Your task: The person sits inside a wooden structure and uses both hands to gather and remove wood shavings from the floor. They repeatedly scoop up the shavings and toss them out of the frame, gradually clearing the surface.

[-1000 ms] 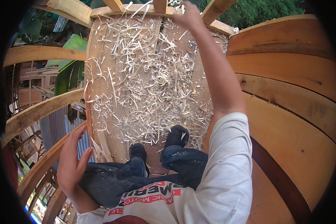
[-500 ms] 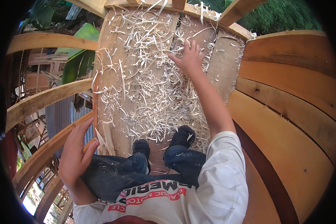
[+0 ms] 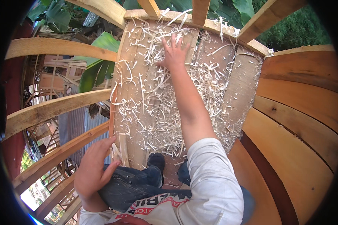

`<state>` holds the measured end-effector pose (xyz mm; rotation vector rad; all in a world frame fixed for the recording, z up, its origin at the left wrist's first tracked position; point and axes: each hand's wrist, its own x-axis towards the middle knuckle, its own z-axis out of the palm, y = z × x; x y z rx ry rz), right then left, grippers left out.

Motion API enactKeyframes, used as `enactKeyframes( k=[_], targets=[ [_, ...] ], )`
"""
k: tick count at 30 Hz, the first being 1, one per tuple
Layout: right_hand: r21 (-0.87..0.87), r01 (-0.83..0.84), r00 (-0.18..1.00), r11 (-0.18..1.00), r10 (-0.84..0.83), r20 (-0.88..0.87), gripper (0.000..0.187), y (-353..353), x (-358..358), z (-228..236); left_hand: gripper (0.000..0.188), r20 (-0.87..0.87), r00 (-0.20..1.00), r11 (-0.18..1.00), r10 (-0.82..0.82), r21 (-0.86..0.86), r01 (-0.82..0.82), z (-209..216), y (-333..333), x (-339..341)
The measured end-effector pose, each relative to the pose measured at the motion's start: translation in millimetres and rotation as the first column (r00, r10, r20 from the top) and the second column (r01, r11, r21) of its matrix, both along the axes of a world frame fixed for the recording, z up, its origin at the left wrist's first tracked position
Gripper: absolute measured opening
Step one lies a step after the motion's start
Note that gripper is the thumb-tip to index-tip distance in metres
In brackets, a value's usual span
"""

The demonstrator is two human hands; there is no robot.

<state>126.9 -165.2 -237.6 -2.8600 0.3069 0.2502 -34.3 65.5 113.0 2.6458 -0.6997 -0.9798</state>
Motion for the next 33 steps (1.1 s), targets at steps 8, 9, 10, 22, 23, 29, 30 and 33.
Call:
enactKeyframes(
  k=[8,9,10,22,23,29,30,33],
  targets=[
    [0.075,-0.242,0.957,0.967,0.225,0.182,0.033,10,-18,-34,0.057,0.052,0.998,1.0,-0.019,0.002,0.019,-2,3,4],
    [0.129,-0.282,0.951,0.951,0.259,0.167,0.024,11,-28,-29,0.057,0.045,0.999,1.0,-0.015,0.011,0.015,0,3,4],
    [0.261,-0.254,0.96,0.931,0.209,0.187,0.022,7,-38,-25,0.057,0.037,0.999,1.0,-0.014,0.017,0.013,1,3,3],
    [0.283,0.258,0.878,0.924,-0.346,0.33,0.05,-233,18,121,0.057,0.016,0.999,0.999,0.033,0.005,-0.033,6,7,-6],
    [-0.017,0.31,0.786,0.951,-0.246,0.567,0.052,-255,33,123,0.057,0.015,0.999,0.999,0.032,0.001,-0.032,6,7,-5],
    [-0.027,0.281,0.941,0.959,-0.27,0.202,0.037,-138,12,174,0.058,0.003,0.998,0.996,0.064,0.07,-0.064,8,15,3],
    [0.107,0.143,0.98,0.984,-0.156,0.126,0.036,-112,6,175,0.058,-0.002,0.999,0.997,0.054,0.058,-0.053,8,16,4],
    [0.075,-0.153,0.959,0.985,0.13,0.253,0.06,-78,22,83,0.06,-0.015,1.0,1.0,0.023,0.01,-0.022,2,24,6]
  ],
)
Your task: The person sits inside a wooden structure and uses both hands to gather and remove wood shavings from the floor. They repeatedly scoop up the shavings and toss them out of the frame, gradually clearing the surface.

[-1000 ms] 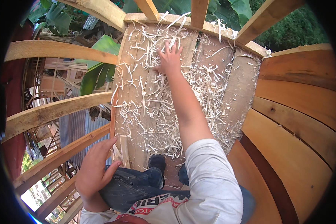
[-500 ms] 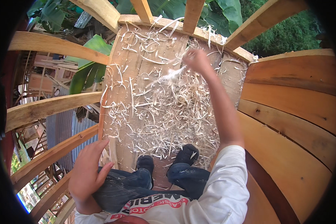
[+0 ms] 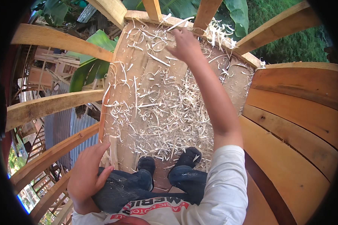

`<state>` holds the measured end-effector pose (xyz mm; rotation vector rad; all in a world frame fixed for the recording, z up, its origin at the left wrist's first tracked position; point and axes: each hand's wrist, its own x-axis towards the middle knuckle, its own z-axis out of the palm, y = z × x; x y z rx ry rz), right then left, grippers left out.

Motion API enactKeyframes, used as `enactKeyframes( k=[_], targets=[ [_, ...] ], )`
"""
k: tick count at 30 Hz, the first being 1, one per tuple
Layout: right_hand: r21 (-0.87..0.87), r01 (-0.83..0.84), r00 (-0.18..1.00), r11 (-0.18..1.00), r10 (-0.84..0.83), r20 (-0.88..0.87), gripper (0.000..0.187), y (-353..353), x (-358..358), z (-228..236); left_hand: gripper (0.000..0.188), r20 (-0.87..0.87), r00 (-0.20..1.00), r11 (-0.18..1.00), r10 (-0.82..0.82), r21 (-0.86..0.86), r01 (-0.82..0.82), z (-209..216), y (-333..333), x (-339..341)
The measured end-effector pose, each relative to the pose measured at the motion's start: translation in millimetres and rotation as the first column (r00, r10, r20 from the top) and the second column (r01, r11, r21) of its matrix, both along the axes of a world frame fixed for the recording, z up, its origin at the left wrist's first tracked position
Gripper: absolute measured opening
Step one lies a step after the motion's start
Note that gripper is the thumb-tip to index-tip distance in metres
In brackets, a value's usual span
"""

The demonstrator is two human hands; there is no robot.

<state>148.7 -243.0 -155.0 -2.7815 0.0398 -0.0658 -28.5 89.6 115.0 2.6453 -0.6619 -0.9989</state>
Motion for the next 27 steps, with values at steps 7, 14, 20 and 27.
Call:
enactKeyframes(
  k=[7,14,20,27],
  targets=[
    [-0.182,0.211,0.963,0.96,-0.236,-0.128,0.112,32,76,-66,0.062,-0.007,0.997,0.997,0.072,0.019,-0.072,8,23,-3],
    [-0.189,0.119,0.973,0.975,-0.153,-0.175,0.119,112,53,-84,0.061,-0.043,0.998,0.998,0.054,0.023,-0.054,3,30,5],
    [-0.082,-0.002,0.99,0.997,0.014,0.139,0.058,141,-8,-133,0.06,-0.06,0.998,1.0,0.017,-0.017,-0.018,-5,25,18],
    [0.152,-0.421,0.907,0.894,0.418,0.056,0.011,92,-81,-118,0.059,-0.027,0.999,1.0,0.026,0.016,-0.026,0,18,11]
  ],
)
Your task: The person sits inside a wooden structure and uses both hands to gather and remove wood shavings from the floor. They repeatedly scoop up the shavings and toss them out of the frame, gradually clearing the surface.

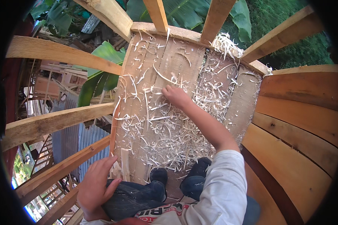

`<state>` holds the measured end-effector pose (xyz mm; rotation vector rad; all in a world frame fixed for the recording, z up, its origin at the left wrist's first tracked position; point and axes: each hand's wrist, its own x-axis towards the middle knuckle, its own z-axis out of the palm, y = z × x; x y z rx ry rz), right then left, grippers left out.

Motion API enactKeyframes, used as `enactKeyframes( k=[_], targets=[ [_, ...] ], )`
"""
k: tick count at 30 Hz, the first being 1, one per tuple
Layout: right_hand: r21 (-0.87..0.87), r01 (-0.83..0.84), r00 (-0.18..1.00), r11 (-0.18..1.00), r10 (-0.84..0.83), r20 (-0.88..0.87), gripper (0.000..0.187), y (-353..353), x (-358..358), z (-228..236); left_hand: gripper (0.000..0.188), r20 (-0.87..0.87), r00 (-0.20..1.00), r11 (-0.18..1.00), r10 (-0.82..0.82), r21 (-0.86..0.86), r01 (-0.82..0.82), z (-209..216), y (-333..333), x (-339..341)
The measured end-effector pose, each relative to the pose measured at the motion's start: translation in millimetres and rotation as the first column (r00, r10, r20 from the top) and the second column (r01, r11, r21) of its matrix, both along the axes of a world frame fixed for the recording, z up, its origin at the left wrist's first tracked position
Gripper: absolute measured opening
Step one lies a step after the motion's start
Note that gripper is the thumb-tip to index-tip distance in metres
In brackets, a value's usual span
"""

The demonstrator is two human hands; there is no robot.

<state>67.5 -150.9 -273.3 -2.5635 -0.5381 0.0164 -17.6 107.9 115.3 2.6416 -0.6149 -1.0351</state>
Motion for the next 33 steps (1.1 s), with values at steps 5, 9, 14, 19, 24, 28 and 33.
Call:
enactKeyframes(
  k=[5,9,14,19,24,28,33],
  targets=[
    [0.282,0.42,0.878,0.863,-0.308,-0.367,0.009,-79,-18,59,0.059,0.024,1.0,1.0,0.01,-0.02,-0.01,-1,1,-9],
    [0.101,0.643,0.696,0.759,-0.635,0.334,0.03,-233,54,118,0.059,0.038,0.999,0.998,-0.031,-0.049,0.033,-3,-9,-5],
    [-0.031,0.64,0.646,0.768,-0.515,0.564,0.043,-153,64,194,0.059,0.078,0.997,1.0,-0.003,-0.017,0.004,0,1,-4],
    [0.113,0.267,0.962,0.957,-0.272,0.034,0.077,31,48,100,0.061,0.034,0.999,1.0,0.018,-0.002,-0.018,-3,1,-9],
    [0.058,0.426,0.875,0.903,-0.395,-0.281,0.105,153,76,44,0.063,0.018,1.0,0.998,0.02,0.059,-0.021,-1,5,-13],
    [-0.025,0.365,0.901,0.931,-0.359,-0.242,0.115,212,52,37,0.062,-0.002,1.0,0.999,-0.007,0.042,0.008,0,10,-16],
    [-0.124,0.305,0.9,0.944,-0.328,-0.287,0.11,225,16,36,0.06,0.009,1.0,1.0,0.0,-0.011,0.001,4,9,-13]
  ],
)
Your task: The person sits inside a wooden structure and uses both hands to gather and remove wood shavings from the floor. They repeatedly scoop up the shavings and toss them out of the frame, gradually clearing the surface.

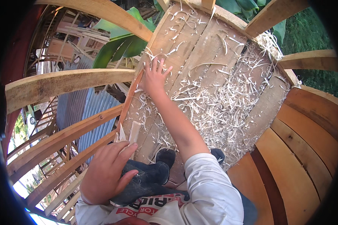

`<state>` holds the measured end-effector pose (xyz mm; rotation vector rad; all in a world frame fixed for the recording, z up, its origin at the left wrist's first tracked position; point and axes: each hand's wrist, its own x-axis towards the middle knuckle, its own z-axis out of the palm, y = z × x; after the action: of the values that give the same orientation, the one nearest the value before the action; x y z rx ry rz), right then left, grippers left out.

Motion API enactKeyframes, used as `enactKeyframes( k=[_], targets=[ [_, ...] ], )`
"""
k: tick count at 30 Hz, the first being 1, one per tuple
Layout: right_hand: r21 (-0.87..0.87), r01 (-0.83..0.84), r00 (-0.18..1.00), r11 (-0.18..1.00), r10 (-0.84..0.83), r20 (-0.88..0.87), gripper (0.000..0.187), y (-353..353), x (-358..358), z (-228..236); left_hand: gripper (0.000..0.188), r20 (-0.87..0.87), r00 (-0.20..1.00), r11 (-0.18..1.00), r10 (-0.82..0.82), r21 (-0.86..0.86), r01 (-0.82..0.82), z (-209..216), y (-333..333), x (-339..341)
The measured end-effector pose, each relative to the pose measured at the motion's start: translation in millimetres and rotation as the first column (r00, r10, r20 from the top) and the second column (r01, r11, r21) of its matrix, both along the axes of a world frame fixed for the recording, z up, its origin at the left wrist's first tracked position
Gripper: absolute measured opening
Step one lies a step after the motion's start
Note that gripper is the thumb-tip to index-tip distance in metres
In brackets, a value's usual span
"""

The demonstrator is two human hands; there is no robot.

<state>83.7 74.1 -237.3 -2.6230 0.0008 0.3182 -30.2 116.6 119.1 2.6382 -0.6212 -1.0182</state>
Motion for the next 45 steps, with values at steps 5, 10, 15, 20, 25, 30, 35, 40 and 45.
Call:
enactKeyframes(
  k=[5,10,15,20,25,30,35,40,45],
  targets=[
    [-0.008,-0.11,0.993,0.994,0.11,0.043,0.099,-6,-55,-8,0.06,0.017,1.0,1.0,0.004,0.018,-0.004,2,2,-2],
    [0.01,-0.281,0.955,0.96,0.279,0.102,0.09,-13,-121,-22,0.061,0.021,1.0,1.0,0.005,0.019,-0.005,3,-6,-3],
    [-0.031,-0.47,0.882,0.882,0.471,0.023,0.082,-23,-168,-2,0.062,0.035,0.999,0.999,0.028,0.02,-0.029,2,-9,-8],
    [0.041,-0.606,0.749,0.794,0.552,0.367,0.017,-44,-190,-34,0.062,0.038,0.998,0.999,0.041,0.016,-0.041,1,-12,-7],
    [0.209,-0.698,0.716,0.685,0.669,0.2,0.023,-101,-164,-19,0.061,0.043,0.999,0.999,0.031,0.02,-0.032,0,-15,-7],
    [0.431,-0.033,0.972,0.902,0.128,-0.195,0.033,-216,-94,10,0.059,0.045,0.998,0.998,0.051,0.035,-0.052,3,-15,-8],
    [0.126,0.442,0.842,0.888,-0.459,0.284,0.073,-445,13,73,0.058,0.072,0.997,1.0,0.012,-0.015,-0.011,-2,-18,-7],
    [0.076,0.44,0.532,0.895,-0.328,0.781,0.073,-398,-2,140,0.058,0.095,0.996,1.0,-0.006,0.019,0.004,-3,-25,-4],
    [-0.197,-0.109,0.993,0.974,0.096,-0.073,0.11,-247,-77,69,0.058,0.071,0.997,1.0,-0.02,0.02,0.018,-8,-25,-2]
  ],
)
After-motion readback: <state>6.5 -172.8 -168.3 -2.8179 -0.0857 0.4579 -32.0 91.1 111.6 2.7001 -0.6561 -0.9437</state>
